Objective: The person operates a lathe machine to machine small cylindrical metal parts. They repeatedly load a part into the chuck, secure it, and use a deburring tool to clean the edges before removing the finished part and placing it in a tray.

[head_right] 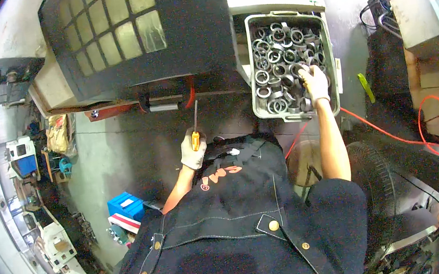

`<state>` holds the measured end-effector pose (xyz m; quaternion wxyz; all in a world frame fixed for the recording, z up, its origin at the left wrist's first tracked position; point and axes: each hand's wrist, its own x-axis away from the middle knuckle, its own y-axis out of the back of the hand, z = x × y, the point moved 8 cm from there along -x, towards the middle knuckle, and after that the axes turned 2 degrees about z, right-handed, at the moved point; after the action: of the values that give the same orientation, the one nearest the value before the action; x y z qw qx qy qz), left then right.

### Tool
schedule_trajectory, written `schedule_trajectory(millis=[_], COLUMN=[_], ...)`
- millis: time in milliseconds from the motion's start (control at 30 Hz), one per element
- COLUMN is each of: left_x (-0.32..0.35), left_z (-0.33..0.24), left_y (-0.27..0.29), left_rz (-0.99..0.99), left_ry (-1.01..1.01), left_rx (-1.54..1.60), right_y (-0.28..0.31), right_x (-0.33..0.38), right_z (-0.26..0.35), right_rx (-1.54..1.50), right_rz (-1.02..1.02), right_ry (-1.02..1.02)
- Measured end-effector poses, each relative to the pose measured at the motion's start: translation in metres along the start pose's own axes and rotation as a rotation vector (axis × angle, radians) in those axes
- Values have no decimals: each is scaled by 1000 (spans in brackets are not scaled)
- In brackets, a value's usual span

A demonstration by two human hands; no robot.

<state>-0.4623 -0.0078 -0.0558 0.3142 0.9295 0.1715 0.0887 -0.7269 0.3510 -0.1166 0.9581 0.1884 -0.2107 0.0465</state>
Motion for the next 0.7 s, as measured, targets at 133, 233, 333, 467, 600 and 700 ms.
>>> schedule_trajectory(millis=[133, 233, 333, 467, 600, 700], left_x=[-2, -9, -12, -8, -5, -13], left_z=[28, 14, 23, 68, 105, 122], left_y=[19, 48, 70, 91, 125, 154], left_rz=[-39, 21, 17, 46, 108, 90], left_ry=[25, 62, -45, -215, -150, -123], left_rx=[79, 99, 85, 5, 174, 409], right_y=[-59, -82, -113, -128, -140, -167], right_x=[23, 45, 54, 21, 44, 57], right_z=[12, 89, 158, 122, 134, 151], right_rx=[-1384, -1418, -1322, -901, -1003, -1162], right_rz=[456, 578, 687, 168, 41, 127], right_ry=[-241, -76, 223, 392, 342, 348])
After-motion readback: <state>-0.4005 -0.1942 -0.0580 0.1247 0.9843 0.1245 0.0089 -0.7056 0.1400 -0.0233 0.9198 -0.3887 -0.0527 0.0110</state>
